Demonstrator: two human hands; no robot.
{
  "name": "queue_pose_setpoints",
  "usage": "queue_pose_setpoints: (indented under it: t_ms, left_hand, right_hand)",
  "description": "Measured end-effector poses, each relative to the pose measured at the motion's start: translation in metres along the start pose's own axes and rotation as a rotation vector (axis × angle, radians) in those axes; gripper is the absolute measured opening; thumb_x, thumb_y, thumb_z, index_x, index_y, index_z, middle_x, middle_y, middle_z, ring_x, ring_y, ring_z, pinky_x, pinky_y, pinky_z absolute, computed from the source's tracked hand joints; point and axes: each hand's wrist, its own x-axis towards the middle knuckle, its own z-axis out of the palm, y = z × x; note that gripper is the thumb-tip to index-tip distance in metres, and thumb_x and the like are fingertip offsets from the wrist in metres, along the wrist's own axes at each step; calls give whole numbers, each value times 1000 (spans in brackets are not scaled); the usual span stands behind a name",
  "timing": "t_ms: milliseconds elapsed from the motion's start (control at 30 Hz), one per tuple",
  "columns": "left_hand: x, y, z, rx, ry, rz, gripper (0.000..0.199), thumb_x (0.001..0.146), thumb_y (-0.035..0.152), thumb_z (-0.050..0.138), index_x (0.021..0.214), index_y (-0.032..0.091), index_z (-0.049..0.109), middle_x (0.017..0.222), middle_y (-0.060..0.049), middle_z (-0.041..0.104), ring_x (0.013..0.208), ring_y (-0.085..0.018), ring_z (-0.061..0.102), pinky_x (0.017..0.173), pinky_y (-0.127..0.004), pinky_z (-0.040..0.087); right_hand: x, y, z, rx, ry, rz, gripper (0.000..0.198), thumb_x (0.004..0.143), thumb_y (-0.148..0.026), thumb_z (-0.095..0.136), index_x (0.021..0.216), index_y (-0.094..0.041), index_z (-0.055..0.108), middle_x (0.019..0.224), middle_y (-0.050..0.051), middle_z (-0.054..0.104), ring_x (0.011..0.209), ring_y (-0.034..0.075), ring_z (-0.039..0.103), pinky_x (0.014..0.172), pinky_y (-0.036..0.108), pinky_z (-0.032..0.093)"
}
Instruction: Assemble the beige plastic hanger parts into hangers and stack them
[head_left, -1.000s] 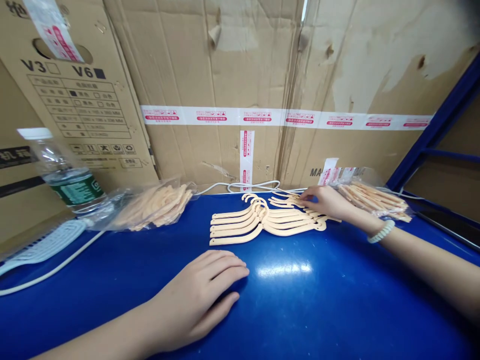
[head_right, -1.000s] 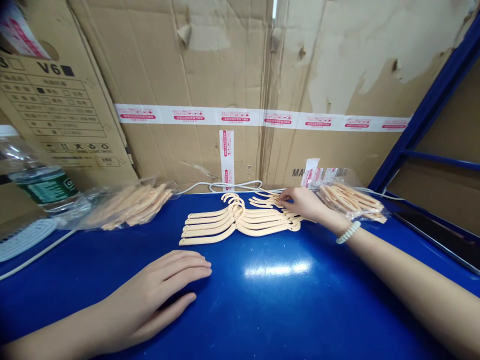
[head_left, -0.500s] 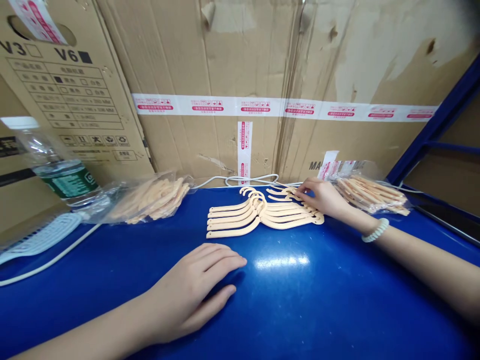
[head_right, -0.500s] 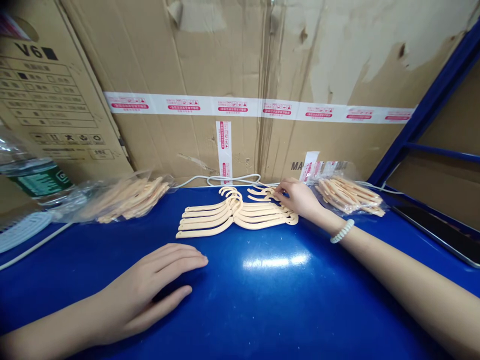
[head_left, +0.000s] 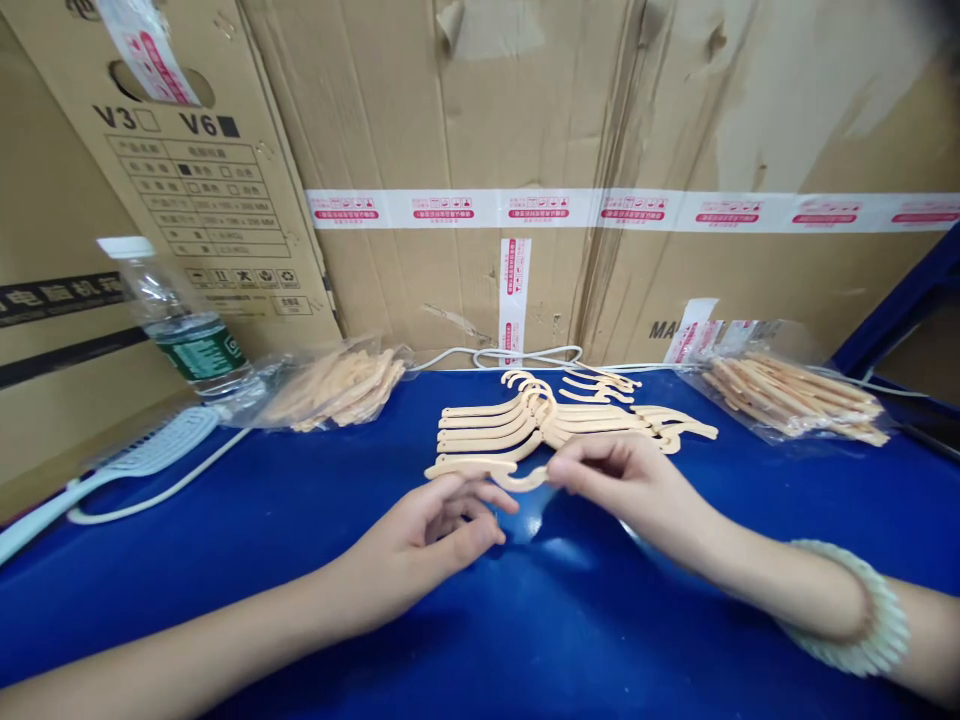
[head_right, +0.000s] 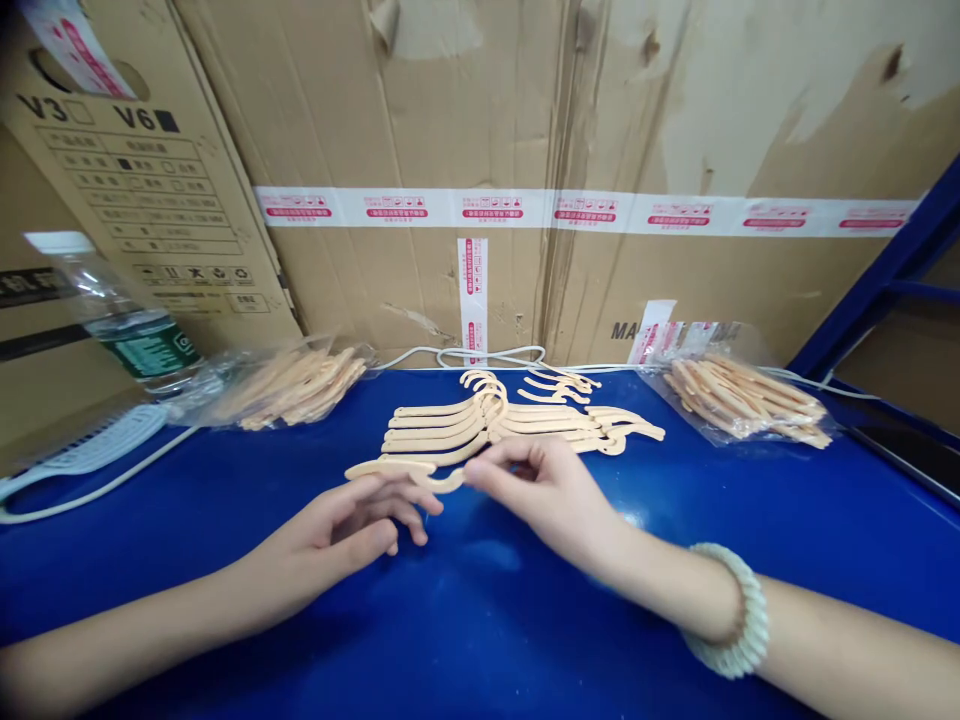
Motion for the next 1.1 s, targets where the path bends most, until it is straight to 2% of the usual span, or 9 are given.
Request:
queue_pose_setpoints:
  t_ms: [133,267,400,467,567,700,900,1100]
  left_hand:
    - [3,3,4,-64,60,-10,29,88,41,65,107,19,65,91,-5,71,77,-15,63,68,-25,47]
    - [3,8,7,-77,86,-28,34,86,48,66,84,15,70,72,-4,70,67,-14,61,64,-24,46]
    - [5,5,3,-201,247,-66,38,81,52,70,83,14,68,70,-3,71,63,-13,59,61,-24,45]
    - [6,4,0,-288,309,-80,39,79,52,72,82,14,67,72,-4,72,63,-13,59,61,-24,44]
    - [7,3,-2,-380,345,-95,39,76,51,75,82,14,64,73,-5,73,64,-13,59,62,-25,44]
    - [7,2,-3,-370,322,-84,36,79,49,74,84,15,63,74,-5,72,65,-14,59,63,-26,43]
    - [7,-2,-4,-295,371,-77,30,79,44,76,81,17,63,72,0,66,66,-13,57,63,-26,42]
    - [8,5,-13,-237,505,-57,27,71,36,82,78,16,65,75,0,63,70,-13,53,67,-26,40]
  right_hand:
    - [-15,0,22,48,-151,-1,30,86,-43,64,77,-16,73,76,5,70,69,16,60,63,27,46]
    - [-16,-1,16,-2,-223,-56,26,88,-42,65,85,-18,72,80,4,69,72,16,61,66,27,48]
    - [-3,3,-12,-419,-146,-358,13,88,-27,66,99,-20,69,99,7,69,93,21,62,84,33,49]
    - [7,11,-28,-628,-88,-431,10,88,-21,64,97,-20,68,100,9,68,96,23,62,87,38,49]
    - [18,26,-43,-796,-34,-375,10,85,-23,68,94,-18,67,94,10,68,91,25,64,80,39,52]
    - [24,41,-46,-809,-2,-330,4,87,-22,64,88,-18,66,90,8,67,82,22,66,72,35,55]
    - [25,48,-42,-798,65,-409,8,90,-23,59,85,-19,64,87,8,66,80,21,64,72,35,53]
    - [24,48,-41,-792,69,-428,10,90,-24,57,81,-19,59,82,7,64,76,22,63,68,35,52]
